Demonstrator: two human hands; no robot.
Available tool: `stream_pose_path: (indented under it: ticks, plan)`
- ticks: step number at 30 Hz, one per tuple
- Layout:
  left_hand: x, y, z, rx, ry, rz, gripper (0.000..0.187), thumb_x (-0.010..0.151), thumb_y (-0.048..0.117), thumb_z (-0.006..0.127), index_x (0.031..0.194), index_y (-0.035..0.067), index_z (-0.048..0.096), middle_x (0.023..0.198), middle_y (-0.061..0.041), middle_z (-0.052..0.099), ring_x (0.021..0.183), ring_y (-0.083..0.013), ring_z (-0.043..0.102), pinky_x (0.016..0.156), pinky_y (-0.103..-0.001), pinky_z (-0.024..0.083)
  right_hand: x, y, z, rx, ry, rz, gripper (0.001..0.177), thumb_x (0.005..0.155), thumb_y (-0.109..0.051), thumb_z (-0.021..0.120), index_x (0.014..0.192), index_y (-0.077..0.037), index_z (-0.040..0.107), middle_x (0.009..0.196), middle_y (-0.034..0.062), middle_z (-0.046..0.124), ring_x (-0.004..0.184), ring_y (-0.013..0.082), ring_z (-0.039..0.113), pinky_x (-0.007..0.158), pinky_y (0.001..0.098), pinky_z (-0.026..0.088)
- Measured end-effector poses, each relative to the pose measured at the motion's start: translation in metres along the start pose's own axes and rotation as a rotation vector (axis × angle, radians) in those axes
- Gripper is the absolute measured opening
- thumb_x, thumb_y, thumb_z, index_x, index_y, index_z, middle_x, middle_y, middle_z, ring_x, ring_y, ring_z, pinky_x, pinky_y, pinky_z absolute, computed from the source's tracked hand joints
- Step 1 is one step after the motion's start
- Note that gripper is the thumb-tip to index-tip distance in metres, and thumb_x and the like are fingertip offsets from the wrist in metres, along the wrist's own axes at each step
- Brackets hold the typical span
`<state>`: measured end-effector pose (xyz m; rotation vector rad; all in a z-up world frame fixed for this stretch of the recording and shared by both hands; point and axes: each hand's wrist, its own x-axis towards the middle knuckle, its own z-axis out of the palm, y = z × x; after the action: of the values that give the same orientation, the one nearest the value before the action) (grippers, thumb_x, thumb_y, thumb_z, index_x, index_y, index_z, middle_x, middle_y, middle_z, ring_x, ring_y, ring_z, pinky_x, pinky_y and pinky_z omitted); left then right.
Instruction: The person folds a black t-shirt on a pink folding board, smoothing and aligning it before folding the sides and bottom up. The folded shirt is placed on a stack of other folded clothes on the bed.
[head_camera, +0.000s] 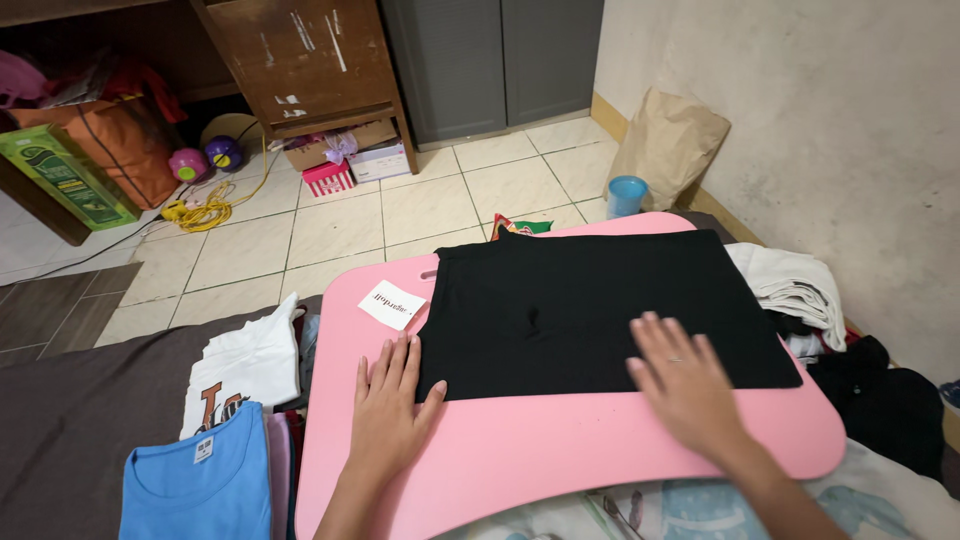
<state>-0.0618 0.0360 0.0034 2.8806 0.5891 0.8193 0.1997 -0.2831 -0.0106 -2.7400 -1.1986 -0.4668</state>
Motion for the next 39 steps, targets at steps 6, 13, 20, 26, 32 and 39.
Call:
stream_pose_path:
  ticks: [6,13,20,26,32,39]
  plan:
    - [-0.004,-0.002,0.005,0.026,-0.010,-0.007,0.070,0.097,0.043,0.048,0.155,0.005,0.038,0.160,-0.014,0.037,0.150,-0.0298,0.027,0.122,-0.052,0.010,-0.028,0.083,-0.008,-0.034,0.100,0.113,0.066,0.099,-0.047,0.034,0.158,-0.016,0.032,0.165,0.0056,0.029,0.153,0.0229,0.026,0.121,0.0519,0.020]
    - [0.015,0.067,0.028,0.104,0.195,0.067,0.070,0.085,0.026,0.053,0.146,-0.006,0.045,0.158,-0.025,0.039,0.149,-0.0383,0.032,0.123,-0.058,0.017,-0.009,0.033,-0.012,-0.130,0.119,0.097,0.062,0.101,-0.043,0.038,0.152,-0.007,0.040,0.163,0.0126,0.035,0.150,0.0298,0.033,0.123,0.0515,0.022]
    - [0.022,0.189,0.053,-0.443,-0.140,0.219,0.056,0.108,0.031,0.045,0.153,-0.002,0.045,0.159,-0.021,0.041,0.151,-0.0344,0.033,0.122,-0.057,0.015,-0.001,-0.053,0.001,0.183,0.113,-0.163,0.059,0.101,-0.030,0.040,0.154,-0.005,0.037,0.164,0.0150,0.033,0.152,0.0295,0.029,0.121,0.0469,0.021]
    - [0.010,0.148,0.032,-0.295,-0.074,0.194,0.053,0.103,0.035,0.047,0.149,0.011,0.052,0.159,-0.014,0.043,0.149,-0.0320,0.033,0.120,-0.056,0.014,-0.011,-0.005,-0.009,0.071,0.045,-0.037,0.063,0.102,-0.042,0.034,0.156,-0.010,0.032,0.164,0.0096,0.029,0.151,0.0273,0.025,0.120,0.0464,0.019]
    - [-0.017,0.094,0.013,-0.179,-0.061,0.185,0.051,0.103,0.036,0.046,0.151,0.022,0.052,0.158,-0.009,0.044,0.148,-0.0305,0.033,0.119,-0.055,0.014,-0.034,0.045,-0.007,0.067,0.032,0.054,0.063,0.101,-0.043,0.033,0.157,-0.014,0.032,0.165,0.0070,0.029,0.152,0.0259,0.025,0.121,0.0468,0.018]
    - [-0.033,0.029,-0.015,-0.055,-0.022,0.037,0.052,0.100,0.036,0.046,0.149,0.018,0.052,0.158,-0.013,0.041,0.148,-0.0332,0.031,0.118,-0.053,0.017,-0.050,0.084,-0.007,-0.019,0.111,0.066,0.065,0.100,-0.046,0.031,0.157,-0.013,0.032,0.164,0.0078,0.031,0.152,0.0233,0.027,0.122,0.0469,0.017]
